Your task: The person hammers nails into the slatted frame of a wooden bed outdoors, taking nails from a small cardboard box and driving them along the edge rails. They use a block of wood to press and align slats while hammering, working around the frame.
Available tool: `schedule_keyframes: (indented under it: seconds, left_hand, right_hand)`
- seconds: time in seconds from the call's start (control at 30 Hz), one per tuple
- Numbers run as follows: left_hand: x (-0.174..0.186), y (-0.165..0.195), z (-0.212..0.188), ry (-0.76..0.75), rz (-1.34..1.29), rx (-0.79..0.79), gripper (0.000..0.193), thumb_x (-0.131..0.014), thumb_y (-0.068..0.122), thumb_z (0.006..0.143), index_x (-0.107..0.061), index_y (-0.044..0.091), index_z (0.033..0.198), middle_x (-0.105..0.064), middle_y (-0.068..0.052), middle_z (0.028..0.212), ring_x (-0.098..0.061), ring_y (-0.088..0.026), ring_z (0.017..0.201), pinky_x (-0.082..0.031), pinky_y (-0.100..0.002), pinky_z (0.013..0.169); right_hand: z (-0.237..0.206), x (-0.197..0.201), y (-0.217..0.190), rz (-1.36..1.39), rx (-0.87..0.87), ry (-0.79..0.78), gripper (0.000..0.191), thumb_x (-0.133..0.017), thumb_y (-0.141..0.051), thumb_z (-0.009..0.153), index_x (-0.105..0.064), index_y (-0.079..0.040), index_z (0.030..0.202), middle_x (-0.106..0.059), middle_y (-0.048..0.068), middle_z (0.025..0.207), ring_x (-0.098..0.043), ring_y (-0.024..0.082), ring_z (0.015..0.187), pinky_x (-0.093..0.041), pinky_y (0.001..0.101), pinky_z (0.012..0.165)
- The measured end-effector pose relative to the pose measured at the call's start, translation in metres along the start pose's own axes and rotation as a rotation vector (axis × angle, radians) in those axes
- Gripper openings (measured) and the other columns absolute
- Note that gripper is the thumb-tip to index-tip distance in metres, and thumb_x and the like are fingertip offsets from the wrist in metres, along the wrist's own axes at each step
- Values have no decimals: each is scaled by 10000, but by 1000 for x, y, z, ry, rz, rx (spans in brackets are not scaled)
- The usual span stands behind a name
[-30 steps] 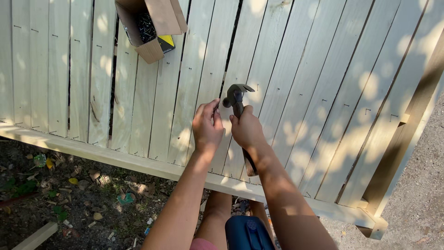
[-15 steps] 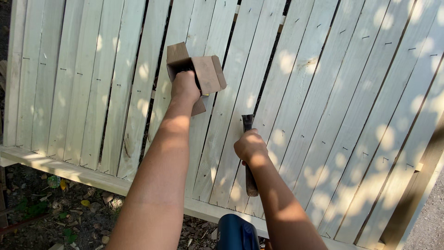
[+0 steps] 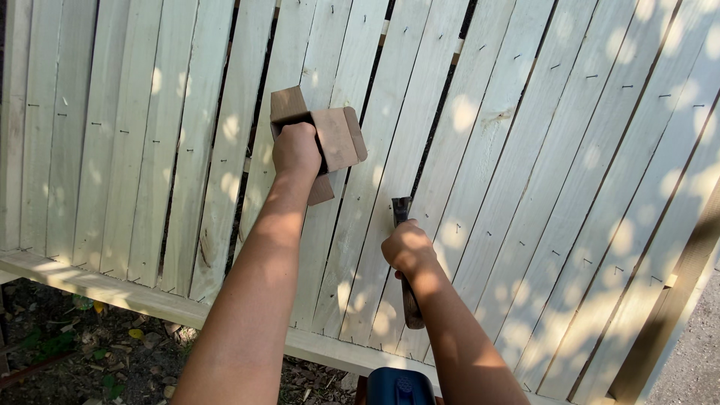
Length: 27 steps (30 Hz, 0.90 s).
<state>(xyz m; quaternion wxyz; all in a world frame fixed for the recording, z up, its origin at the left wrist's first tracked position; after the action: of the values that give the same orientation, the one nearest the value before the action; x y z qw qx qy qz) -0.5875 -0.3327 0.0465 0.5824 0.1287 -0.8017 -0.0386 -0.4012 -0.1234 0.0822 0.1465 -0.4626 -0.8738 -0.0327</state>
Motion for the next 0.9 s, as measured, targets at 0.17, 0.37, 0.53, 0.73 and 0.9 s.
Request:
schedule_keyframes:
  seconds: [0.17,0.37,0.53,0.73,0.9]
  left_hand:
    - [39,0,-25,89,-211,71,83,-748,116,836,-811,146,882,-769,-128,874,-740,-295,802,-582,-412,706]
    - [44,-10,-55,19,-754,324,98,-682,99,948,-749,72,1014,-772,-34,868,-755,-118,684,-574,-299,564]
    - [21,10,-109,120,-1093,216,266,-683,38,940,-632,31,1200,-743,-60,946,-746,-121,777,-592,-252,589]
    - [-33,63,-206,239,-1297,92,177,-674,43,1013,-666,-14,1179,-716,-48,1074,-757,-150,932,-618,-279,749]
    - [-97,122,-299,117,-1262,131,183,-638,80,1023,-661,-9,1182,-716,-52,1085,-760,-140,968,-616,-279,811]
  right_hand:
    - [2,2,8,15,38,0,371,-428,-13,941,-442,128,1284,-717,258,965,-716,304,605,-565,390,533]
    - [1,-1,19,63,69,15,364,-448,1,917,-437,107,1266,-709,279,1004,-734,324,647,-594,403,581]
    - [14,-3,37,81,117,27,399,-481,-40,914,-431,74,1293,-695,282,1129,-732,387,929,-599,434,805]
    - [28,-22,86,86,216,97,438,-568,-148,921,-431,0,1310,-701,242,1139,-689,404,1089,-555,462,904]
    - [19,-11,201,438,505,140,323,-633,-259,987,-536,-16,1176,-653,194,830,-651,349,681,-513,461,574]
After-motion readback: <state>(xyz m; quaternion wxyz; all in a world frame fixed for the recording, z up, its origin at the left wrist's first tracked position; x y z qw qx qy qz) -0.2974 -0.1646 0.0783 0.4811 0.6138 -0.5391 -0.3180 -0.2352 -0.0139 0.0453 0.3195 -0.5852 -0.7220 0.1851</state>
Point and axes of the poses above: each hand's wrist, its own z-axis towards the middle knuckle, its own x-axis out of the back of the hand, y = z × x, the point moved 7 cm from there along z, towards the middle knuckle
